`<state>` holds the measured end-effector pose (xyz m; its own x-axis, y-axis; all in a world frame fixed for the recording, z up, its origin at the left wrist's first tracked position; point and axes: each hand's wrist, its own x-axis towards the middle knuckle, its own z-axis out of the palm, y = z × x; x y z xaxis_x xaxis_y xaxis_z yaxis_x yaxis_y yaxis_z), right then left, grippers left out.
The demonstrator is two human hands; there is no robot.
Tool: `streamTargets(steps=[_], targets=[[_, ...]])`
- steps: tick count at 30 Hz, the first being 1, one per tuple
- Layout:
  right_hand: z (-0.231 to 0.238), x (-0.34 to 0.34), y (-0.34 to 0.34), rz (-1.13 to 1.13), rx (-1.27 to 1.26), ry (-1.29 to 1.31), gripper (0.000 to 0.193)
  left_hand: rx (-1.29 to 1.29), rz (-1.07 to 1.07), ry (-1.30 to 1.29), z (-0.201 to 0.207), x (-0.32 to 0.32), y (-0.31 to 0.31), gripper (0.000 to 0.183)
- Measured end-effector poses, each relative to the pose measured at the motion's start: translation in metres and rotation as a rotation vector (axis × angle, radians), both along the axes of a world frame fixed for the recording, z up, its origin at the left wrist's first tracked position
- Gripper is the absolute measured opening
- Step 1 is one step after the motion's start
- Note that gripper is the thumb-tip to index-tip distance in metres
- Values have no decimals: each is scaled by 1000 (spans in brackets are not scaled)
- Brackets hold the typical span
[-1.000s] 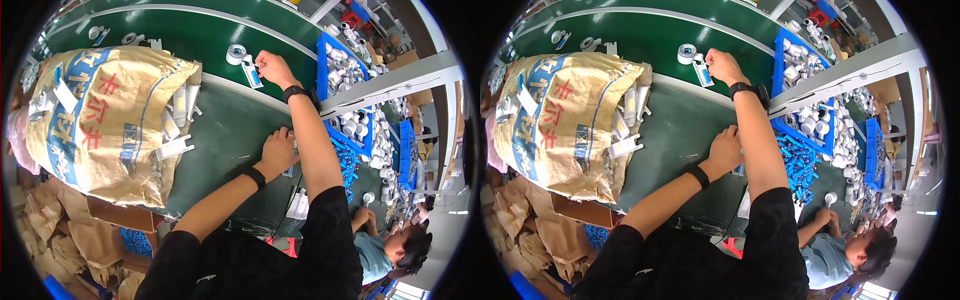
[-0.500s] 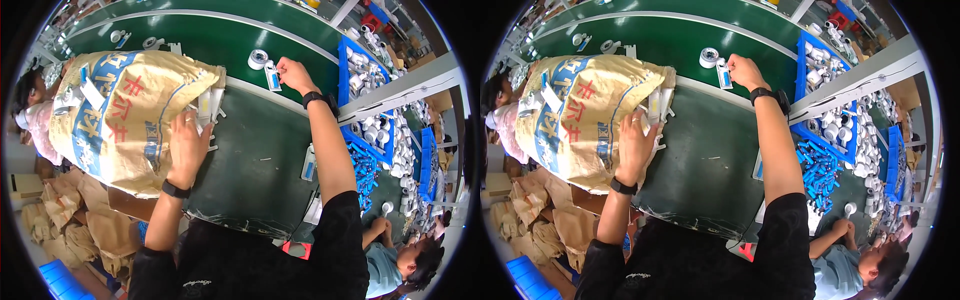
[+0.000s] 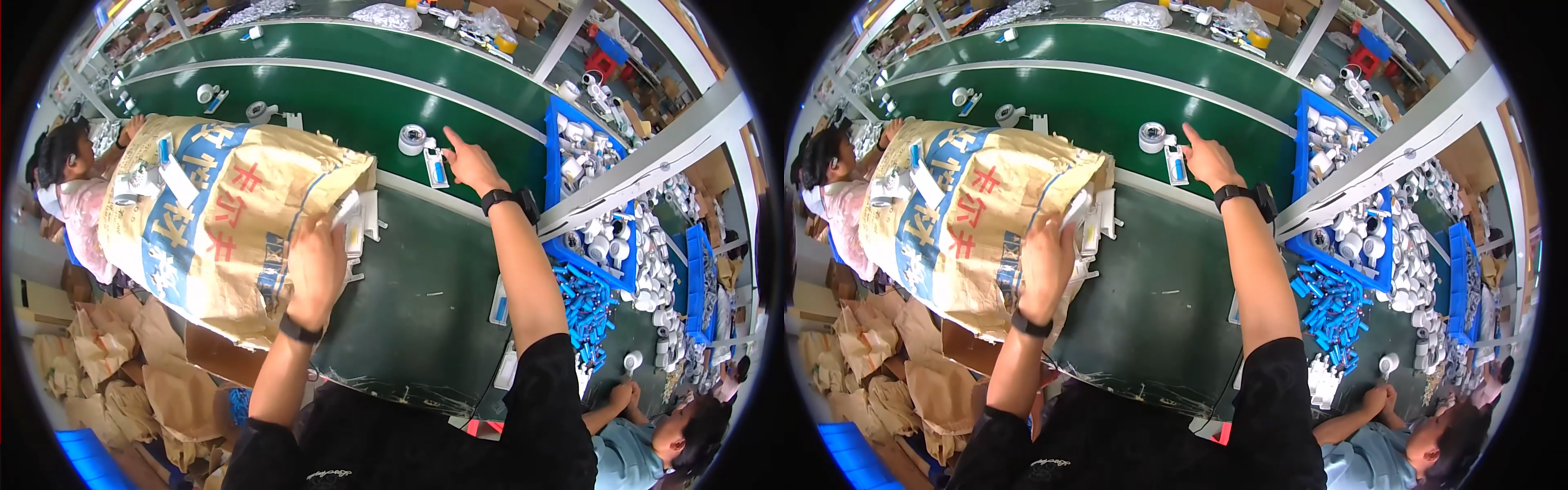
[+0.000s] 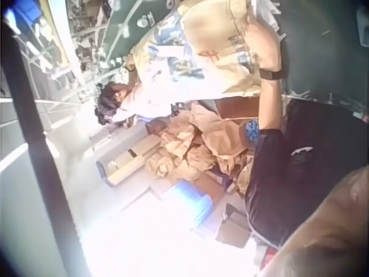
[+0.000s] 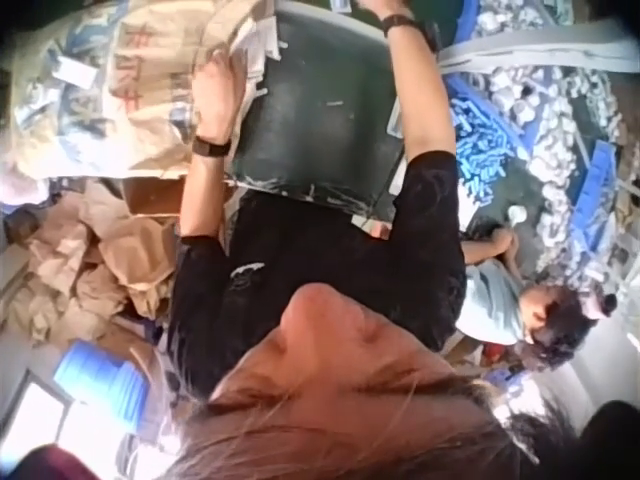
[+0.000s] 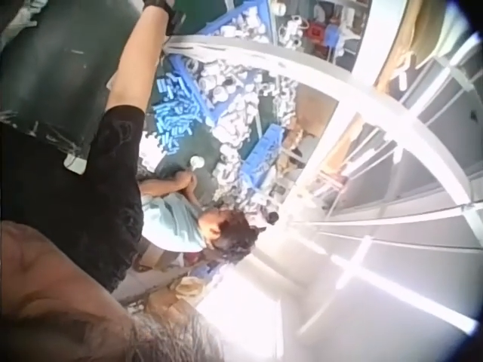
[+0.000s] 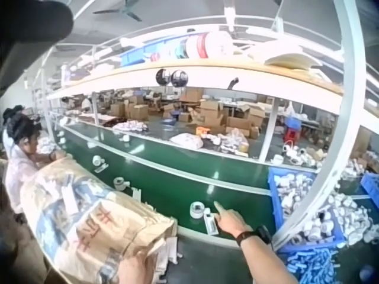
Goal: Assembling electronic components on a factory production line.
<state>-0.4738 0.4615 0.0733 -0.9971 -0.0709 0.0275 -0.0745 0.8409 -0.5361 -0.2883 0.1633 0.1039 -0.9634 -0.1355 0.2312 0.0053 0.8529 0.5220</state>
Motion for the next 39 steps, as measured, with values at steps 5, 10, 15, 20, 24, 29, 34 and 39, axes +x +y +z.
streamTargets(steps=[5, 10, 15, 20, 24, 29, 34, 39], targets=[[61, 86, -20, -28, 241, 213, 32, -170, -426, 245, 17, 65, 27, 49], [83, 259, -65, 17, -632, -536, 38, 130, -629, 218, -1, 82, 37, 58], [49, 343, -62, -410, -1257, -266, 32, 1322, -745, -245, -11, 105, 57, 87], [50, 376, -86, -455, -1468, -365, 32, 1671, -742, -561, -21, 124, 72, 69], [59, 388, -89, -335, -346, 408, 22, 1844, -650, -699, -29, 119, 63, 61], [52, 379, -84, -136, -197, 578, 25, 1792, -646, -703, -28, 128, 60, 55], [47, 381, -84, -63, -160, 606, 26, 1676, -638, -700, -25, 133, 59, 58], [47, 379, -82, -51, -156, 623, 25, 1733, -649, -744, -28, 132, 58, 52]])
